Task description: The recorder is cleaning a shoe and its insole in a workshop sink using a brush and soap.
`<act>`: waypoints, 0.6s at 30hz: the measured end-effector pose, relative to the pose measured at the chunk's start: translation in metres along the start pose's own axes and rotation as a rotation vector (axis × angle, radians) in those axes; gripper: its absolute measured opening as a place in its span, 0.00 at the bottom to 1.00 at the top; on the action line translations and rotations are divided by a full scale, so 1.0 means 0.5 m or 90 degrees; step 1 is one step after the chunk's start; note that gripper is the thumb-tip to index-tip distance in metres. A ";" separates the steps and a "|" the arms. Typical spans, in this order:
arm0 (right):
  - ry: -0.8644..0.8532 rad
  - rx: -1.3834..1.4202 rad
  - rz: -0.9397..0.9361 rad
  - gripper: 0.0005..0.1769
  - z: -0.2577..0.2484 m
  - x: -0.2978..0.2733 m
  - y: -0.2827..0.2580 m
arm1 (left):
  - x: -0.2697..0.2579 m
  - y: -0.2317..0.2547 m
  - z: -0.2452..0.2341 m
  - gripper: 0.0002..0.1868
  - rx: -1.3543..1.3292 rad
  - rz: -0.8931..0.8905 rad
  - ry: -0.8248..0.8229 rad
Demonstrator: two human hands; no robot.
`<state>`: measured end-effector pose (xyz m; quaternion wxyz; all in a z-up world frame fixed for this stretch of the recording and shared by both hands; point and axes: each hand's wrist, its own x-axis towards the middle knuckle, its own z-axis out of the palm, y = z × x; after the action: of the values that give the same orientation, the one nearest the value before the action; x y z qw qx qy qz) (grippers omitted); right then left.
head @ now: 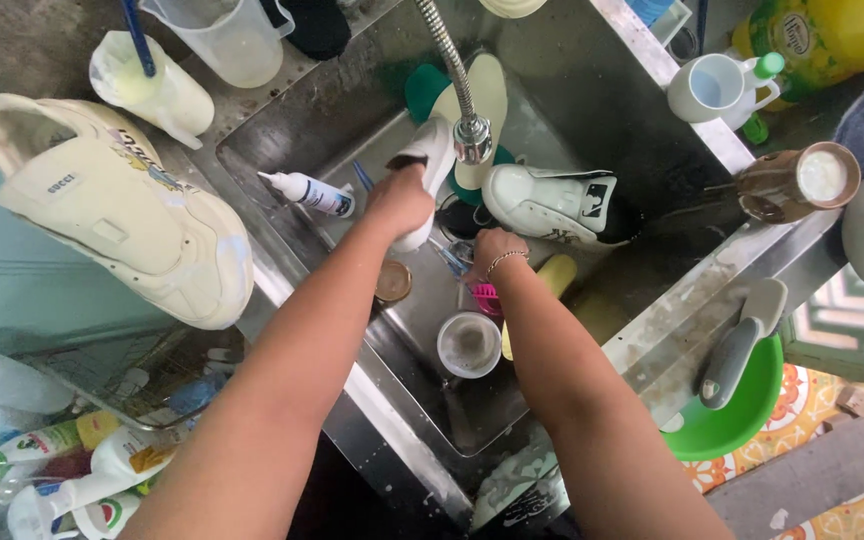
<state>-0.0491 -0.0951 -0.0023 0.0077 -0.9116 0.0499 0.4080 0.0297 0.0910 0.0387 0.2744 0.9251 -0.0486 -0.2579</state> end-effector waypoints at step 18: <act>-0.020 -0.095 -0.132 0.31 0.046 0.064 0.092 | -0.658 0.120 -0.216 0.21 -0.101 0.218 0.183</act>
<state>-0.0492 -0.1422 -0.0401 -0.0173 -0.9034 -0.0752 0.4217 -0.1964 0.1686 0.2959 0.3904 0.9060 -0.1450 -0.0759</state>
